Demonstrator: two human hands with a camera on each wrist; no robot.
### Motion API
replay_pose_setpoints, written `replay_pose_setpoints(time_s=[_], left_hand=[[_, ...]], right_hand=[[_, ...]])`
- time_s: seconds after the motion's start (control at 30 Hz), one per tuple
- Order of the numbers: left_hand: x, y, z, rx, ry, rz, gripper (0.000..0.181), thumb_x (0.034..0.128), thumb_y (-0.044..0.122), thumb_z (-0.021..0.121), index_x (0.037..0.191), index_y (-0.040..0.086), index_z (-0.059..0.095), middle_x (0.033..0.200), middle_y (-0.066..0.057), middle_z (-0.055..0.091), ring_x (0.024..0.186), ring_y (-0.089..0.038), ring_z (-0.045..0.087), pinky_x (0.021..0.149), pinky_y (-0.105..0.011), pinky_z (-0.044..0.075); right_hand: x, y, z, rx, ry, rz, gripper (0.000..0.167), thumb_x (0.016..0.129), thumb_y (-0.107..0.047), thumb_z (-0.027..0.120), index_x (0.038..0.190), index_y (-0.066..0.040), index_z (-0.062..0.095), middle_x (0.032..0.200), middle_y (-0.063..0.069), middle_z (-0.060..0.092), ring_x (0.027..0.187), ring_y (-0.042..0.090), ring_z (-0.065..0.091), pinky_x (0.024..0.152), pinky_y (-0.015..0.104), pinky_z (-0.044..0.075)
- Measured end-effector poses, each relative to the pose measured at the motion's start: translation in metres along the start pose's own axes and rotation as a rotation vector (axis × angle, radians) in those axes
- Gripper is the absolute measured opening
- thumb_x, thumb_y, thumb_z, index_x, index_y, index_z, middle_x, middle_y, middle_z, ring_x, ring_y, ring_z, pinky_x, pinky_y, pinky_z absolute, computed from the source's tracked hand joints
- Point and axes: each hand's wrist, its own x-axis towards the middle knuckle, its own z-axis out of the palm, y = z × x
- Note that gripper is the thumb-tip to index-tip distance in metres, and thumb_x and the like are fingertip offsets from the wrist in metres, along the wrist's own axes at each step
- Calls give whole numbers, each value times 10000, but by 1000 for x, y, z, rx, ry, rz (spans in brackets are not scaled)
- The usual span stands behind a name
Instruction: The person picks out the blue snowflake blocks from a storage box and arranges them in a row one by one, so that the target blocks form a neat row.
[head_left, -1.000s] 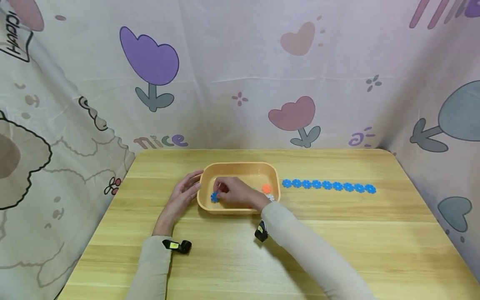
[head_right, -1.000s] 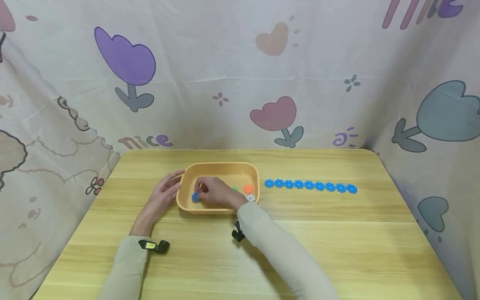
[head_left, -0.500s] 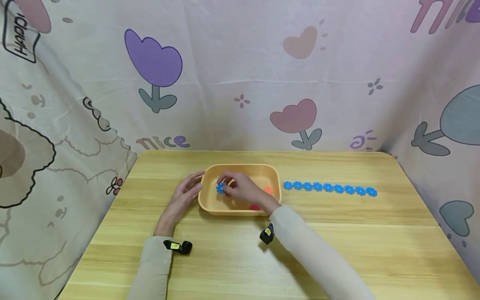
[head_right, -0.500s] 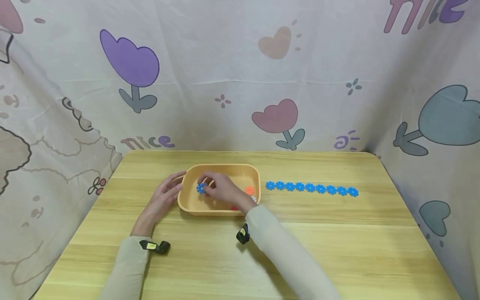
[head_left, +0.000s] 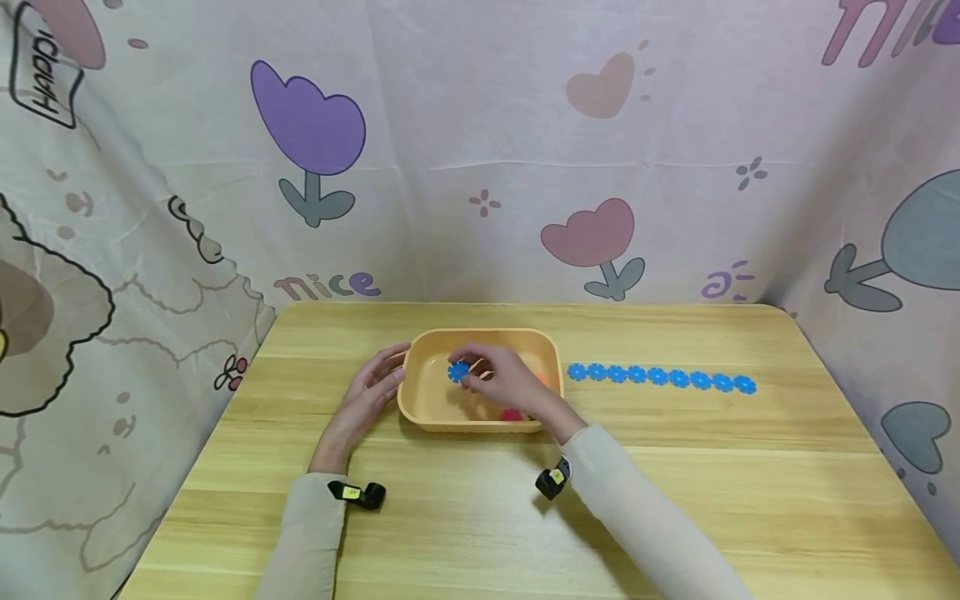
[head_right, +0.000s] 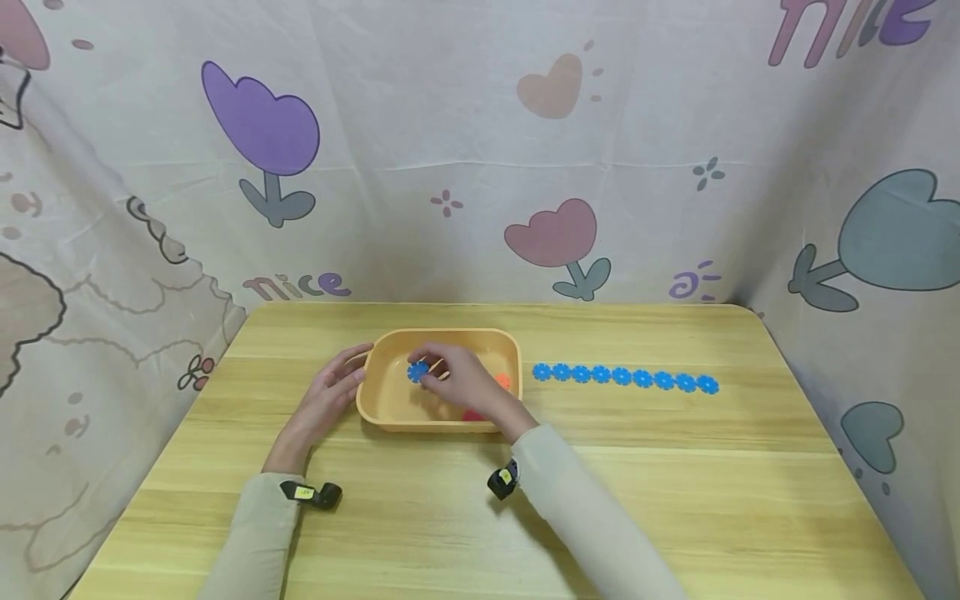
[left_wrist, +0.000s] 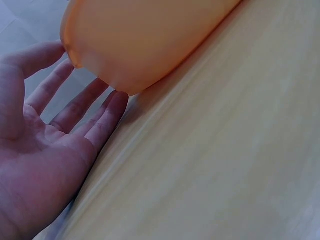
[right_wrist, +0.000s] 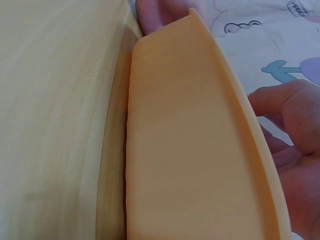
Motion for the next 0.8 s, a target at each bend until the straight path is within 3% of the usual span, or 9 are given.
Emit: replay_pose_setpoints(time_s=[0.3, 0.8], left_hand=[[-1, -2, -2, -7, 1, 10, 514, 1054, 132, 577, 1541, 62, 426, 1560, -206, 406, 1350, -223, 507, 1045, -316, 505], [0, -4, -1, 0, 10, 10, 514, 1056, 142, 578, 1544, 73, 429, 1566, -196, 410, 1355, -243, 505, 1052, -312, 498]], right_hand=[[-15, -6, -8, -55, 31, 6, 339, 939, 14, 717, 1273, -17, 668, 1122, 85, 717, 960, 189, 708, 834, 279, 601], [-46, -2, -26, -102, 132, -22, 338, 908, 42, 715, 1233, -45, 672, 1125, 47, 720, 944, 182, 679, 818, 335, 612]])
